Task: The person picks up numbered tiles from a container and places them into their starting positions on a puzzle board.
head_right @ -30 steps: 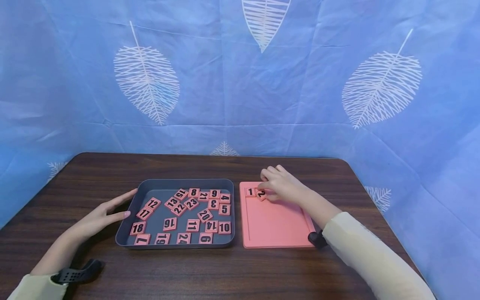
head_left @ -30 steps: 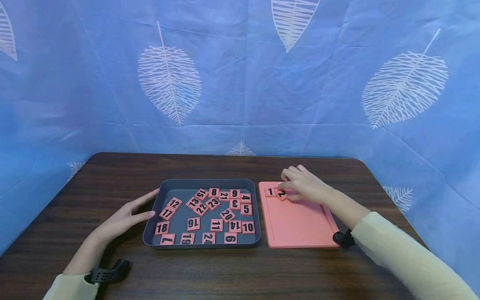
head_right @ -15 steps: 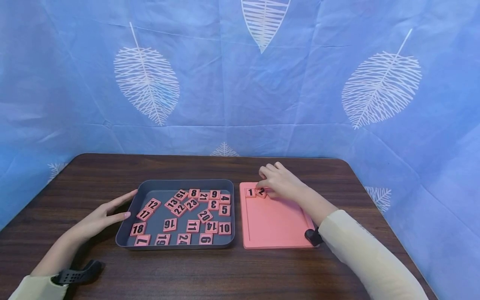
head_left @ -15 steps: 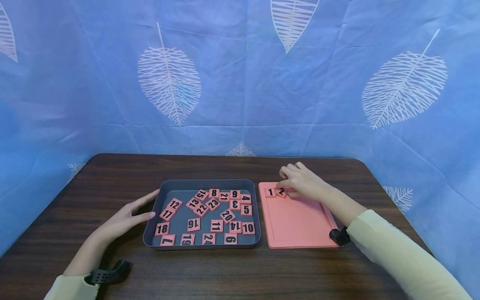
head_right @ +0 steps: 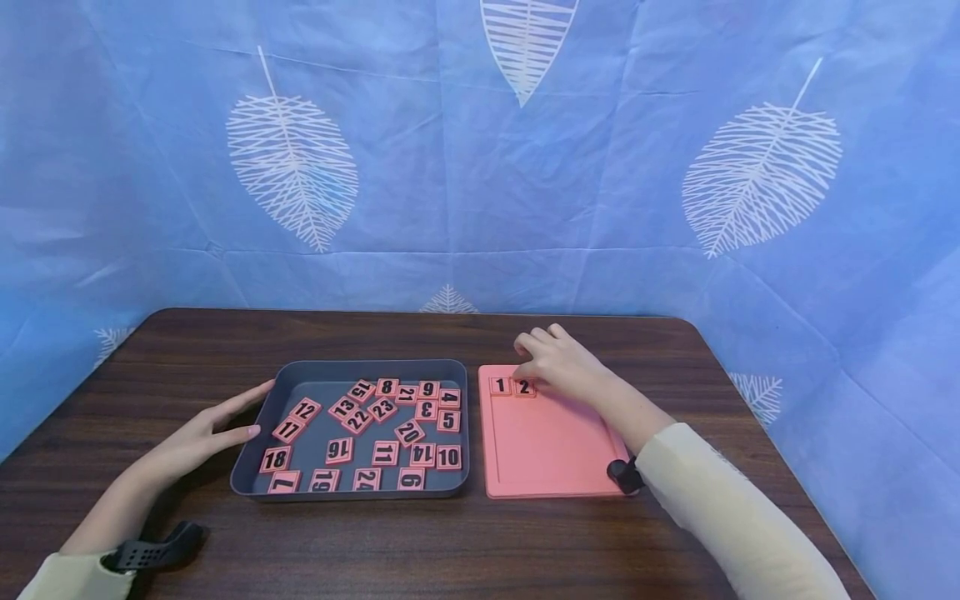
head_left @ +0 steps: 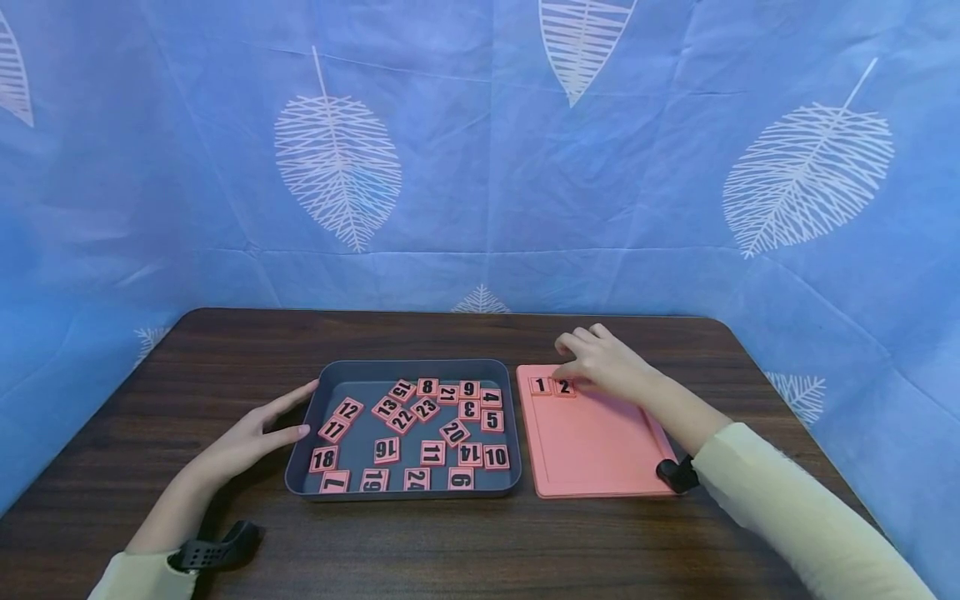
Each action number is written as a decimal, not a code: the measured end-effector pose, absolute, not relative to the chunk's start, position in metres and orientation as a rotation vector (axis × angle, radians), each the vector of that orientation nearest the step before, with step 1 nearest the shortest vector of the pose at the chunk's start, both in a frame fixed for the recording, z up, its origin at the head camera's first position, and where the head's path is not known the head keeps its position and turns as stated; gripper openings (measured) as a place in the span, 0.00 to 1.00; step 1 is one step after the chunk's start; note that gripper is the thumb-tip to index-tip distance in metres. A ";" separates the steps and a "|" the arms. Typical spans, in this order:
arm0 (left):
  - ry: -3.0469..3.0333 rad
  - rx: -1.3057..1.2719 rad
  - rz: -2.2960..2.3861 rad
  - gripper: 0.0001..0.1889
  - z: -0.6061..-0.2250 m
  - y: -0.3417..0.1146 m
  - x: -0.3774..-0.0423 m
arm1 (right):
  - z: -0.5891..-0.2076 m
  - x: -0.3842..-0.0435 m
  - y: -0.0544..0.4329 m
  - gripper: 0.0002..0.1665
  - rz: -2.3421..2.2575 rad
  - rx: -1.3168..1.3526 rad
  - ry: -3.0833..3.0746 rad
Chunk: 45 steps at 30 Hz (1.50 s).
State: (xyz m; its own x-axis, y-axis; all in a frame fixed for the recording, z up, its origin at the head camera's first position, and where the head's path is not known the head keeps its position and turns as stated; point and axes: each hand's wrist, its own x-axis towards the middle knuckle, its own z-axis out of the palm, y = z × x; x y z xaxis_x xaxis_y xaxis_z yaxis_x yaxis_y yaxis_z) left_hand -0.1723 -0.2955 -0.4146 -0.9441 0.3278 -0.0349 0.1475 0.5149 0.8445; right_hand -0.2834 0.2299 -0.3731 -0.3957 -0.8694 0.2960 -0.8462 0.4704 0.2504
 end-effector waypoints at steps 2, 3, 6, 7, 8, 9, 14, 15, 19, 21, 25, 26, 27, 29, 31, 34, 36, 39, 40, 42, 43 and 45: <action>2.565 0.416 1.403 0.35 -0.415 -0.296 -0.172 | -0.374 -0.284 0.230 0.12 -0.072 1.417 -2.342; 2.565 0.421 1.405 0.35 -0.415 -0.295 -0.172 | -0.374 -0.284 0.231 0.10 -0.069 1.403 -2.347; 2.566 0.424 1.406 0.35 -0.415 -0.295 -0.172 | -0.375 -0.285 0.231 0.07 -0.054 1.378 -2.363; 2.567 0.424 1.408 0.35 -0.415 -0.295 -0.172 | -0.374 -0.284 0.231 0.07 -0.049 1.373 -2.370; 2.567 0.422 1.409 0.35 -0.415 -0.295 -0.172 | -0.374 -0.284 0.231 0.06 -0.040 1.372 -2.382; 2.567 0.422 1.411 0.35 -0.415 -0.295 -0.172 | -0.374 -0.283 0.230 0.06 -0.034 1.370 -2.396; 2.566 0.420 1.412 0.35 -0.416 -0.296 -0.172 | -0.371 -0.279 0.230 0.06 -0.025 1.334 -2.502; 2.566 0.420 1.411 0.35 -0.416 -0.296 -0.173 | -0.371 -0.278 0.230 0.07 -0.027 1.325 -2.517; 2.566 0.413 1.412 0.35 -0.416 -0.296 -0.172 | -0.372 -0.276 0.231 0.10 0.000 1.313 -2.537; 2.566 0.414 1.415 0.35 -0.416 -0.296 -0.172 | -0.372 -0.275 0.232 0.11 0.014 1.316 -2.530; 2.569 0.418 1.415 0.34 -0.416 -0.296 -0.172 | -0.375 -0.275 0.232 0.12 0.038 1.315 -2.537; 2.569 0.418 1.416 0.34 -0.415 -0.296 -0.172 | -0.376 -0.275 0.232 0.12 0.048 1.315 -2.539; 2.569 0.416 1.415 0.34 -0.415 -0.296 -0.172 | -0.376 -0.275 0.232 0.12 0.057 1.314 -2.544; 2.570 0.412 1.414 0.35 -0.415 -0.295 -0.172 | -0.377 -0.276 0.231 0.12 0.076 1.313 -2.548; 2.572 0.407 1.410 0.35 -0.415 -0.295 -0.172 | -0.378 -0.276 0.230 0.12 0.096 1.310 -2.555; 2.574 0.401 1.405 0.35 -0.414 -0.295 -0.171 | -0.379 -0.276 0.229 0.13 0.108 1.297 -2.565; 2.577 0.400 1.404 0.35 -0.414 -0.295 -0.172 | -0.379 -0.275 0.228 0.13 0.113 1.286 -2.572; 2.578 0.400 1.406 0.35 -0.414 -0.295 -0.172 | -0.379 -0.275 0.227 0.13 0.109 1.271 -2.580; 2.578 0.400 1.407 0.35 -0.414 -0.295 -0.172 | -0.379 -0.274 0.227 0.13 0.107 1.269 -2.582; 2.577 0.404 1.407 0.35 -0.414 -0.295 -0.171 | -0.379 -0.274 0.227 0.13 0.101 1.264 -2.588; 2.575 0.403 1.409 0.35 -0.413 -0.295 -0.171 | -0.379 -0.274 0.227 0.13 0.098 1.258 -2.593; 2.574 0.411 1.410 0.35 -0.412 -0.295 -0.171 | -0.378 -0.274 0.227 0.13 0.100 1.241 -2.606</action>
